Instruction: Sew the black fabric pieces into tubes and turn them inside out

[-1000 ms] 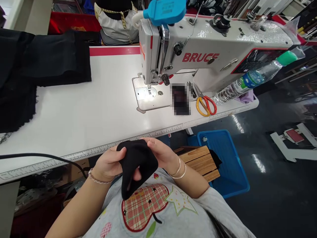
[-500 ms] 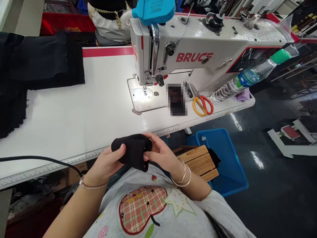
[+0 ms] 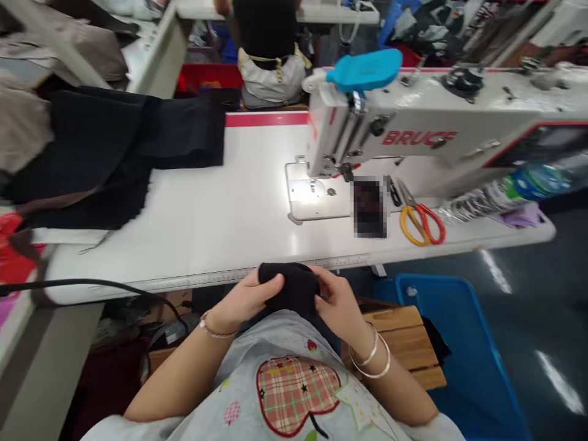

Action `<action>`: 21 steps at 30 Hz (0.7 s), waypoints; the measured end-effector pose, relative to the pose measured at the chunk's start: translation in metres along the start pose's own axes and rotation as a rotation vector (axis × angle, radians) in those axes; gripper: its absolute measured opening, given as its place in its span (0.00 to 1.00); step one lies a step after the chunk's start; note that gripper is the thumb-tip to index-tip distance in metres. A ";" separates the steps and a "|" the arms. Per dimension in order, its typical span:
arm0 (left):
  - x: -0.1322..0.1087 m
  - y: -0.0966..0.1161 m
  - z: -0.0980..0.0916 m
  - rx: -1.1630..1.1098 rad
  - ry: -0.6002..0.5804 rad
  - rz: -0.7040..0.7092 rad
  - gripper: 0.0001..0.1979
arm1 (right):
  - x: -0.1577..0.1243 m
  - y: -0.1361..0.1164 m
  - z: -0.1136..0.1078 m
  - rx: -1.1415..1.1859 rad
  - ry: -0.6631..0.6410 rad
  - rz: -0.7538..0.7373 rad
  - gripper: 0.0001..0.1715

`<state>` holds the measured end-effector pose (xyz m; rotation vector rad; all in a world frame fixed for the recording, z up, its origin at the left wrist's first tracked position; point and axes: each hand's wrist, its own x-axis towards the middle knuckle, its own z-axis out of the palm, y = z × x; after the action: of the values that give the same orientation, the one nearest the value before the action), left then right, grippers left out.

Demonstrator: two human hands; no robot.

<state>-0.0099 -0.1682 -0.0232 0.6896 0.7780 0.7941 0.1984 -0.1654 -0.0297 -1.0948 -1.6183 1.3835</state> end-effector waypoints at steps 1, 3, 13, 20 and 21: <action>0.001 0.004 0.003 0.006 -0.006 0.002 0.17 | 0.001 0.000 0.001 -0.060 0.049 -0.036 0.21; 0.001 0.017 0.009 -0.014 -0.063 0.000 0.19 | 0.006 -0.005 0.003 -0.249 0.136 -0.144 0.16; -0.017 0.039 -0.001 -0.197 -0.239 0.056 0.25 | 0.026 -0.055 0.021 -0.641 0.330 -0.550 0.15; -0.027 0.044 -0.001 -0.135 -0.232 0.046 0.24 | 0.025 -0.052 0.033 -0.563 0.329 -0.652 0.04; -0.029 0.045 -0.002 -0.124 -0.259 0.048 0.24 | 0.025 -0.051 0.033 -0.576 0.321 -0.677 0.06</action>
<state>-0.0408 -0.1681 0.0205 0.6857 0.4752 0.7714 0.1517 -0.1573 0.0158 -0.8749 -1.9318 0.2922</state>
